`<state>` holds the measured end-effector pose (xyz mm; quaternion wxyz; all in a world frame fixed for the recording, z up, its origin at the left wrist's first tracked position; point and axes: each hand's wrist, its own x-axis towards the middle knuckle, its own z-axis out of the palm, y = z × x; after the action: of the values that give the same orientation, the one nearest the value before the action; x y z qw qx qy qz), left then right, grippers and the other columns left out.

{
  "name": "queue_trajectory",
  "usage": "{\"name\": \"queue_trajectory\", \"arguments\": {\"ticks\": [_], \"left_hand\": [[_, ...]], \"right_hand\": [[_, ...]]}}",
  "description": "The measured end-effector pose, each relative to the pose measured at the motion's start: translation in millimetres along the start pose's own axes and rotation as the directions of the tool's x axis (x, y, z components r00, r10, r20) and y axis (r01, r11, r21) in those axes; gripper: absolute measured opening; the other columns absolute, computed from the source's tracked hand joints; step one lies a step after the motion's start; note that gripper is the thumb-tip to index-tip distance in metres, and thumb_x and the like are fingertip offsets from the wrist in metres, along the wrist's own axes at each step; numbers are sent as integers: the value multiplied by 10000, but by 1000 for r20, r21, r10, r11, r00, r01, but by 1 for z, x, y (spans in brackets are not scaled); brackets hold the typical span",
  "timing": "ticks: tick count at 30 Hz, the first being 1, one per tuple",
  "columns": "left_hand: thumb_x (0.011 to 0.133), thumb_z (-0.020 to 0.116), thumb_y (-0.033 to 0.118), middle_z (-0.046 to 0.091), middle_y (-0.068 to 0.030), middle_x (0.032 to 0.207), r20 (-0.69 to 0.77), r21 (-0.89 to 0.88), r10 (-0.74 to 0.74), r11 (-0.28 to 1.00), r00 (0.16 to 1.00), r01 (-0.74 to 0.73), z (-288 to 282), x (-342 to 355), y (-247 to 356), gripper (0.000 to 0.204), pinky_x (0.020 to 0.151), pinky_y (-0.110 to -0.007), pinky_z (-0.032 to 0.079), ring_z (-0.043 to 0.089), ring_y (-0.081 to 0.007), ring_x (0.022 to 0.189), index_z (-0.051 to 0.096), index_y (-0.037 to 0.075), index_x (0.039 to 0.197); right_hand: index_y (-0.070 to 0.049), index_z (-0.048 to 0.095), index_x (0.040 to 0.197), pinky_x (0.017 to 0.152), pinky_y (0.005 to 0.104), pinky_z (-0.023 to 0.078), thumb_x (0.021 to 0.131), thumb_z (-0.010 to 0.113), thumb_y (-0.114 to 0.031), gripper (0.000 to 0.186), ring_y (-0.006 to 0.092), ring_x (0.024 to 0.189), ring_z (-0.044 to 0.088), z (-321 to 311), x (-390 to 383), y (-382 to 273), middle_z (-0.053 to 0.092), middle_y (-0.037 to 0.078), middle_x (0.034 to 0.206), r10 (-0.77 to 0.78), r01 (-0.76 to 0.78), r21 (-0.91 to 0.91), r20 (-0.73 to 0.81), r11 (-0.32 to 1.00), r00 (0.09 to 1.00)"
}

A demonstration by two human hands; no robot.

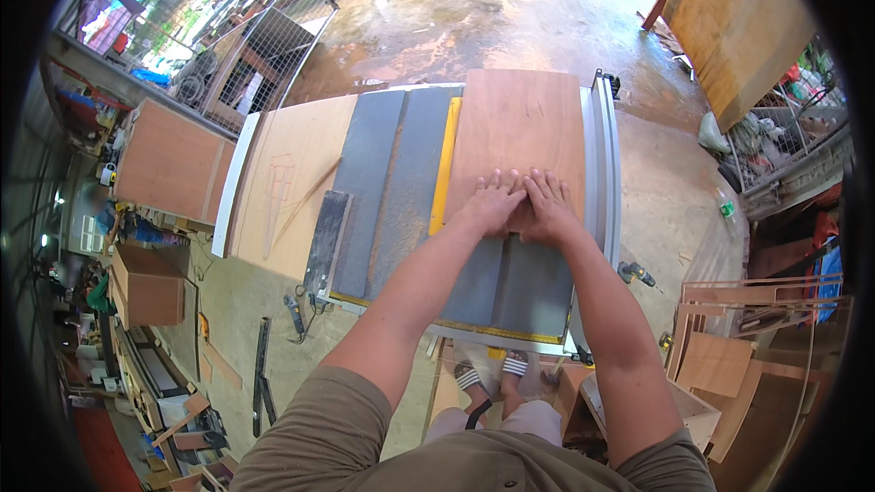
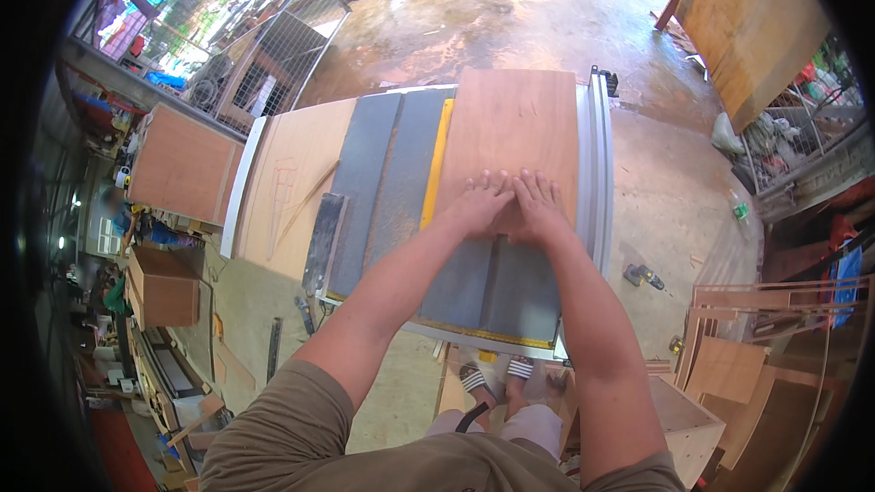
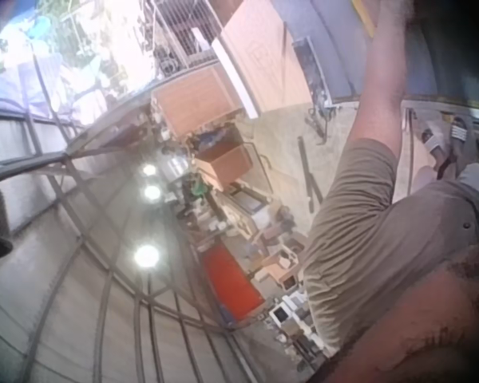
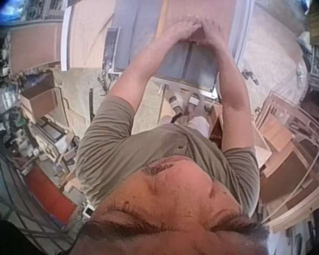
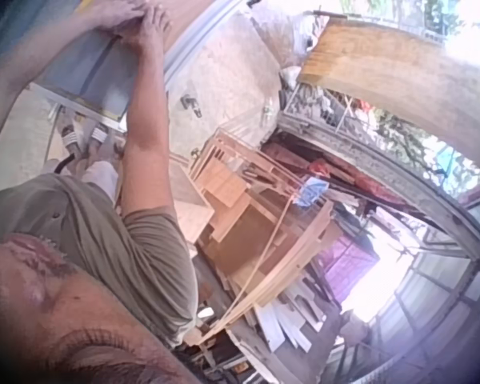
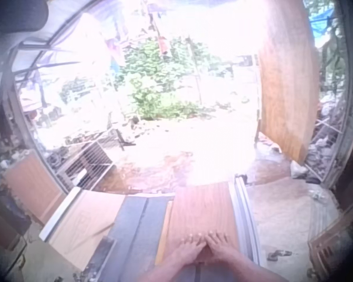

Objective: The person uses a table saw to cut rectangular pieces of plywood. They guide the wood through the saw blade, remove the cut pieces, and stack them. The person then picks up a larger wooden cabinet frame and places a cut piece inside it to check the fit.

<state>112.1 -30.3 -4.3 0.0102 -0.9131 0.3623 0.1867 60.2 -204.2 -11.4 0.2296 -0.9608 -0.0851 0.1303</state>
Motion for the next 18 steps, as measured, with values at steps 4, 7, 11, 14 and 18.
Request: {"name": "queue_trajectory", "arguments": {"ticks": [4, 7, 11, 14, 18], "left_hand": [[887, 640, 276, 169, -189, 1615, 8, -45, 3, 999, 1000, -3, -5, 5, -2, 728, 1178, -557, 220, 198, -457, 1460, 299, 145, 1517], [805, 735, 243, 169, -172, 1618, -47, -50, -10, 999, 999, 7, 11, 9, -14, 848, 1179, -560, 227, 190, -444, 1466, 288, 166, 1521], [754, 793, 247, 152, -155, 1625, 57, -56, -28, 998, 998, 31, -14, 11, -2, 933, 1183, -560, 224, 177, -434, 1473, 274, 188, 1527], [738, 809, 270, 136, -143, 1630, 78, -40, -37, 998, 996, 40, -19, 14, -3, 970, 1187, -556, 220, 167, -429, 1477, 259, 202, 1534], [736, 809, 302, 148, -156, 1625, 100, -6, -40, 999, 994, 41, -24, 16, -4, 980, 1185, -549, 225, 173, -437, 1472, 252, 200, 1537]], "right_hand": [[-110, 234, 1542, 1226, 481, 86, 597, 841, -308, 1140, 330, 1511, 106, 0, 6, 6, 173, 131, 1626, -5, 5, 14, -22, 1000, 1000], [-116, 226, 1547, 1227, 476, 86, 596, 832, -300, 1143, 319, 1512, 108, 1, 10, 3, 171, 125, 1628, -10, 10, 23, -16, 1000, 1000], [-119, 225, 1548, 1231, 466, 81, 600, 829, -304, 1140, 299, 1514, 105, -1, 13, 10, 168, 115, 1630, 11, -11, 13, -16, 1000, 1000], [-118, 224, 1549, 1234, 457, 72, 601, 828, -300, 1139, 290, 1516, 98, -3, 16, 9, 164, 107, 1632, 16, -15, 17, -16, 1000, 1000], [-114, 222, 1549, 1235, 454, 66, 604, 826, -304, 1138, 289, 1516, 93, -9, 19, 8, 160, 105, 1633, 19, -19, 1, 6, 1000, 1000]]}}
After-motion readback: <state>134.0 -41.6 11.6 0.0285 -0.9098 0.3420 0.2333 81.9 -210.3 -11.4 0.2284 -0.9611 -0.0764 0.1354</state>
